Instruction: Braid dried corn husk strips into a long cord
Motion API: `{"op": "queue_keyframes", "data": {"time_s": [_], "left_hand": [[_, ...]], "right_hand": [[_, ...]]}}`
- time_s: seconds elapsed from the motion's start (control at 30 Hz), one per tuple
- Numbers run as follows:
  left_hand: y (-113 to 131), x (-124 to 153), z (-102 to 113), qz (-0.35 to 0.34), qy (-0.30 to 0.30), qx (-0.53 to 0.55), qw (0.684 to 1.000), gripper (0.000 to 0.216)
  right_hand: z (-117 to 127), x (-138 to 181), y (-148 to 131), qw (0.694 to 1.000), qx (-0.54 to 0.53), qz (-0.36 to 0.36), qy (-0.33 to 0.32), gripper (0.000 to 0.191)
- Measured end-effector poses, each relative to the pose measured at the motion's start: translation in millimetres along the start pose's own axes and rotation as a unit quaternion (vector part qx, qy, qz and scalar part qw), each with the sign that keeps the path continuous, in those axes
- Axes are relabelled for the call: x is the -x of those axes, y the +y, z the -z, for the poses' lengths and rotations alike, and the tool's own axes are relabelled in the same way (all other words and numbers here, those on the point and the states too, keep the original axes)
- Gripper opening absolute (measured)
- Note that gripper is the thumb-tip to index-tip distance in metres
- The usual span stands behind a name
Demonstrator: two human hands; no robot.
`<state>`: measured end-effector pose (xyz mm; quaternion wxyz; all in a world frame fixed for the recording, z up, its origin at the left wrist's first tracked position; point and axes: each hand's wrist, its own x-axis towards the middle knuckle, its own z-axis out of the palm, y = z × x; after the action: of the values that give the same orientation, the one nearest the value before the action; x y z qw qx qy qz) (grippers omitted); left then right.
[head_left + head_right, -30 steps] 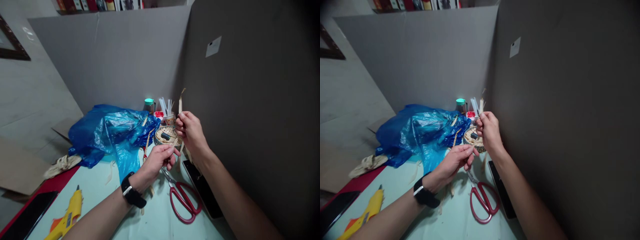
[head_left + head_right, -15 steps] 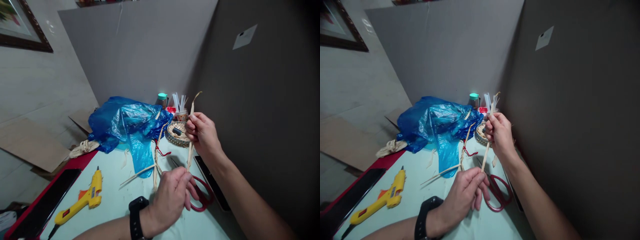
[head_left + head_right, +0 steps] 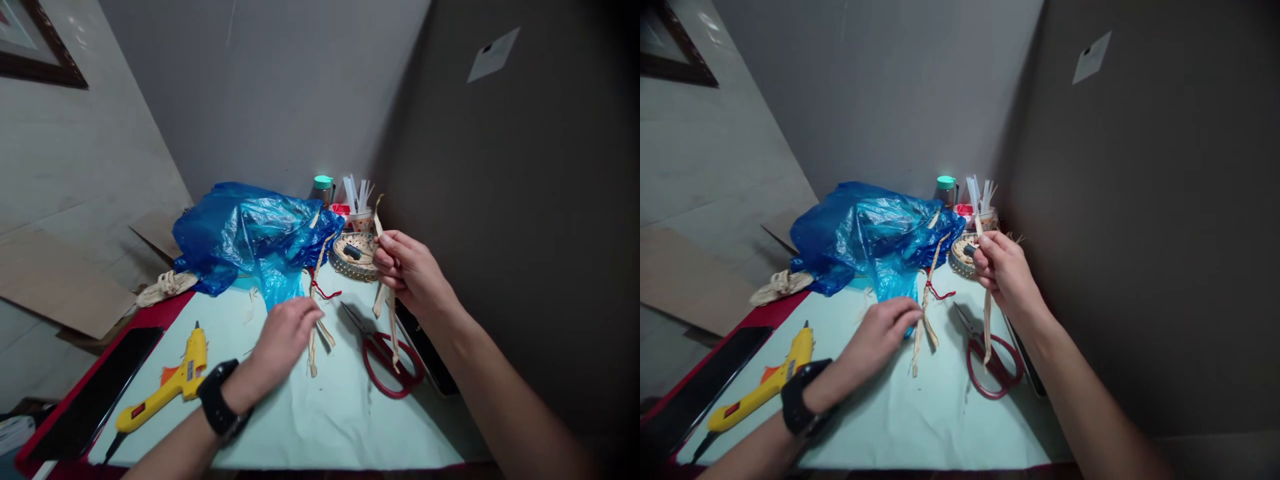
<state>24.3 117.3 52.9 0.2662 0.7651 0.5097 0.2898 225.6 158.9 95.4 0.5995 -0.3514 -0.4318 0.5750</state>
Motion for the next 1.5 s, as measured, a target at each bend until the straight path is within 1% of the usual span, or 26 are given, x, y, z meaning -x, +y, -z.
{"op": "queue_keyframes", "data": {"time_s": [0.03, 0.07, 0.17, 0.23, 0.33, 0.43, 0.5, 0.57, 0.6, 0.67, 0.73, 0.8, 0.87, 0.97, 1.03, 1.1, 1.2, 1.4, 1.5], "left_hand": [[-11.6, -6.7, 4.0, 0.007, 0.013, -0.036, 0.999, 0.021], [-22.2, -12.8, 5.9, 0.008, 0.013, -0.063, 0.998, 0.019], [-43.2, -24.4, 1.7, 0.027, -0.031, -0.073, 0.996, 0.018], [-48.1, -26.9, -5.5, 0.039, -0.046, -0.061, 0.996, 0.016], [-49.8, -27.9, -13.8, 0.055, -0.049, -0.038, 0.997, 0.014], [-52.8, -29.5, -15.2, 0.077, -0.059, 0.006, 0.995, 0.014], [-55.4, -30.5, -14.2, 0.091, -0.071, 0.046, 0.992, 0.015], [-56.3, -30.4, -13.7, 0.1, -0.08, 0.083, 0.988, 0.017], [-55.7, -29.8, -14.0, 0.107, -0.084, 0.113, 0.984, 0.017], [-52.8, -27.7, -15.6, 0.13, -0.09, 0.198, 0.967, 0.016], [-49.0, -25.3, -17.6, 0.163, -0.093, 0.302, 0.935, 0.015], [-46.2, -23.2, -19.3, 0.195, -0.09, 0.386, 0.897, 0.016], [-45.1, -22.0, -19.9, 0.224, -0.091, 0.45, 0.86, 0.021], [-46.2, -22.1, -19.2, 0.249, -0.104, 0.518, 0.812, 0.025], [-47.8, -22.8, -18.7, 0.258, -0.106, 0.549, 0.788, 0.025], [-49.4, -23.4, -19.0, 0.267, -0.101, 0.564, 0.775, 0.024], [-50.9, -23.4, -21.1, 0.275, -0.097, 0.56, 0.775, 0.022], [-53.0, -21.7, -24.5, 0.255, -0.087, 0.514, 0.814, 0.023], [-55.1, -21.5, -24.4, 0.255, -0.097, 0.514, 0.813, 0.021]], "right_hand": [[1.9, 0.6, 1.7, 1.0, 0.005, -0.015, -0.005, 0.019], [3.2, 1.1, 4.2, 0.999, 0.011, -0.03, -0.011, 0.02], [4.4, 2.6, 15.7, 0.997, 0.032, -0.063, -0.028, 0.021], [4.0, 3.8, 25.4, 0.995, 0.046, -0.083, -0.042, 0.022], [3.9, 6.0, 38.9, 0.991, 0.057, -0.106, -0.062, 0.025], [4.4, 9.1, 48.9, 0.989, 0.064, -0.117, -0.063, 0.026], [3.8, 11.9, 54.9, 0.984, 0.11, -0.118, -0.073, 0.025], [1.8, 15.3, 61.4, 0.967, 0.212, -0.101, -0.101, 0.026], [0.3, 17.1, 65.0, 0.951, 0.272, -0.087, -0.119, 0.026], [-2.9, 20.7, 71.9, 0.909, 0.383, -0.058, -0.155, 0.024], [-5.6, 23.4, 77.2, 0.87, 0.458, -0.042, -0.177, 0.022], [-6.6, 24.6, 80.1, 0.85, 0.493, -0.039, -0.184, 0.024], [-5.4, 24.3, 81.6, 0.851, 0.486, -0.046, -0.194, 0.026], [-0.6, 22.5, 84.8, 0.872, 0.431, -0.071, -0.223, 0.024], [2.8, 22.1, 88.4, 0.885, 0.397, -0.086, -0.23, 0.022], [5.3, 22.5, 91.6, 0.891, 0.378, -0.098, -0.232, 0.02], [6.3, 23.8, 92.6, 0.893, 0.361, -0.12, -0.239, 0.018], [1.9, 23.5, 82.0, 0.886, 0.368, -0.14, -0.243, 0.019], [0.0, 22.7, 76.5, 0.88, 0.385, -0.144, -0.239, 0.021]]}}
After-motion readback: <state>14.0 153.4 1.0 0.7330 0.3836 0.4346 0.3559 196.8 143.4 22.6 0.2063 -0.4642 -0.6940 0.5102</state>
